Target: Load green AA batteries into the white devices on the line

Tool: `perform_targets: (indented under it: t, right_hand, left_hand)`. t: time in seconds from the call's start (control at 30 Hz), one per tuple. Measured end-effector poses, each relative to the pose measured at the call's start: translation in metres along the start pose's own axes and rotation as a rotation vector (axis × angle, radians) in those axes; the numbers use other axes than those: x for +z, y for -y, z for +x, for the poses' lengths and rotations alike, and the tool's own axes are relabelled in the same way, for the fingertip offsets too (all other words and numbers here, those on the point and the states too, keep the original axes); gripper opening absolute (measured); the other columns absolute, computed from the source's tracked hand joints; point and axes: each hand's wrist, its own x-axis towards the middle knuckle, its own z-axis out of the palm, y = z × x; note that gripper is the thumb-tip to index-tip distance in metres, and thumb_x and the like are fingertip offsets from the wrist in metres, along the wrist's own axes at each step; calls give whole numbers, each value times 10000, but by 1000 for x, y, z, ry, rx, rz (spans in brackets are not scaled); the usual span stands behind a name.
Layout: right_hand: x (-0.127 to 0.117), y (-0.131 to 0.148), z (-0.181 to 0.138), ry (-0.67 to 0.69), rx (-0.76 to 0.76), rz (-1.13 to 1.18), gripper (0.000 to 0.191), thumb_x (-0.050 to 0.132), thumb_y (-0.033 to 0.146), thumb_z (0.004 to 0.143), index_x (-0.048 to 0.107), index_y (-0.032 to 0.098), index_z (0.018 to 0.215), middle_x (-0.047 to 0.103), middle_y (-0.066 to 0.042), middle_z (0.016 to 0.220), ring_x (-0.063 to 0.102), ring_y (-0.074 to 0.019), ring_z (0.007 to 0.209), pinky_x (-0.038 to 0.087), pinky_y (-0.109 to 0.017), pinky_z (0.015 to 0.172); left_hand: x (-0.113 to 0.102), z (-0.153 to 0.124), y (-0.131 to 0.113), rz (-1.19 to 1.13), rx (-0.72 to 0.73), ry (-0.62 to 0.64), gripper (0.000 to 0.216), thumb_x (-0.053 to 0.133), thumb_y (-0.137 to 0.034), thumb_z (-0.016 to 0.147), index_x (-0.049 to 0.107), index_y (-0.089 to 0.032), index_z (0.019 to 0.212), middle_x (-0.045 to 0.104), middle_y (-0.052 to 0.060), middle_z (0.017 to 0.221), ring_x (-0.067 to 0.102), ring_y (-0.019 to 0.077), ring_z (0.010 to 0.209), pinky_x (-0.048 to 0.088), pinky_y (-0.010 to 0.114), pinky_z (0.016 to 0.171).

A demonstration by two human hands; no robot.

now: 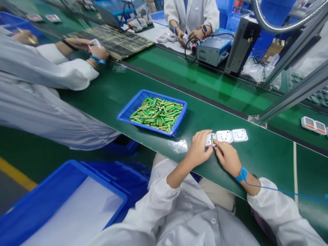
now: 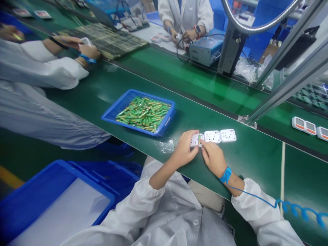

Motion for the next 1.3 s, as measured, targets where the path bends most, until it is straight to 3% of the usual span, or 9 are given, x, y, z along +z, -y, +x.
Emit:
perform_targets:
  t: [0.17, 0.33, 0.5, 0.7, 0.83, 1.07, 1.2, 1.3]
  right_hand:
    - [-2, 1, -1, -134, 161, 272, 244, 696, 380, 1072, 731, 230, 1262, 809, -44, 981, 697, -185, 697, 591, -312, 726]
    - [-3, 4, 2, -235, 159, 399, 164, 714, 386, 1049, 761, 237, 1100, 803, -54, 1006, 755, -207, 839, 622, -308, 775]
    - [-2, 5, 1, -293, 185, 378, 167, 715, 385, 1039, 769, 236, 1092, 820, -43, 969, 756, -204, 814, 610, -318, 782]
    - [-1, 5, 0, -251, 200, 413, 196, 720, 401, 1033, 775, 236, 1123, 861, -57, 1006, 824, -224, 870, 640, -309, 777]
    - [-1, 6, -1, -225, 181, 432, 206, 723, 402, 1040, 788, 247, 1158, 873, -59, 1032, 850, -247, 949, 672, -340, 853]
    - [-4, 6, 2, -160, 55, 277, 153, 684, 356, 1086, 793, 249, 1094, 843, -54, 1027, 780, -217, 841, 647, -338, 821]
    - [-3, 5, 1, -141, -55, 191, 180, 630, 308, 1115, 796, 243, 1140, 826, -96, 1172, 789, -255, 1037, 662, -384, 935]
    - [-1, 8, -12, -93, -88, 64, 280, 580, 290, 1135, 787, 233, 1315, 808, -134, 1333, 763, -305, 1248, 642, -467, 1083]
  left_hand:
    - [-1, -1, -1, 68, 14, 66, 602, 612, -243, 950, 505, -185, 1540, 624, 157, 1560, 539, 343, 1471, 402, 516, 1258]
    - [-7, -1, -4, 60, 18, 141, 473, 576, -176, 860, 600, -223, 1330, 712, 102, 1361, 606, 325, 1333, 410, 518, 1215]
    - [-12, -5, -8, 67, 100, 210, 596, 597, -155, 810, 556, -224, 1400, 661, 125, 1445, 563, 346, 1409, 391, 550, 1255]
    - [-14, -30, -4, 76, 120, 219, 571, 637, -242, 995, 470, -213, 1540, 605, 170, 1546, 554, 357, 1441, 421, 575, 1269]
    - [-14, -39, -3, 94, 145, 212, 597, 655, -259, 1023, 451, -221, 1582, 608, 162, 1571, 556, 351, 1472, 379, 596, 1314]
    - [-14, -36, -3, 69, 101, 164, 578, 730, -302, 1011, 511, -233, 1542, 672, 132, 1487, 623, 335, 1371, 451, 549, 1244]
    - [-12, -36, -2, 62, 75, 156, 587, 760, -286, 983, 530, -235, 1520, 689, 121, 1464, 636, 332, 1350, 451, 544, 1244]
    - [-10, -37, -2, 71, 54, 145, 593, 761, -285, 971, 543, -238, 1520, 695, 117, 1459, 640, 330, 1347, 453, 541, 1246]
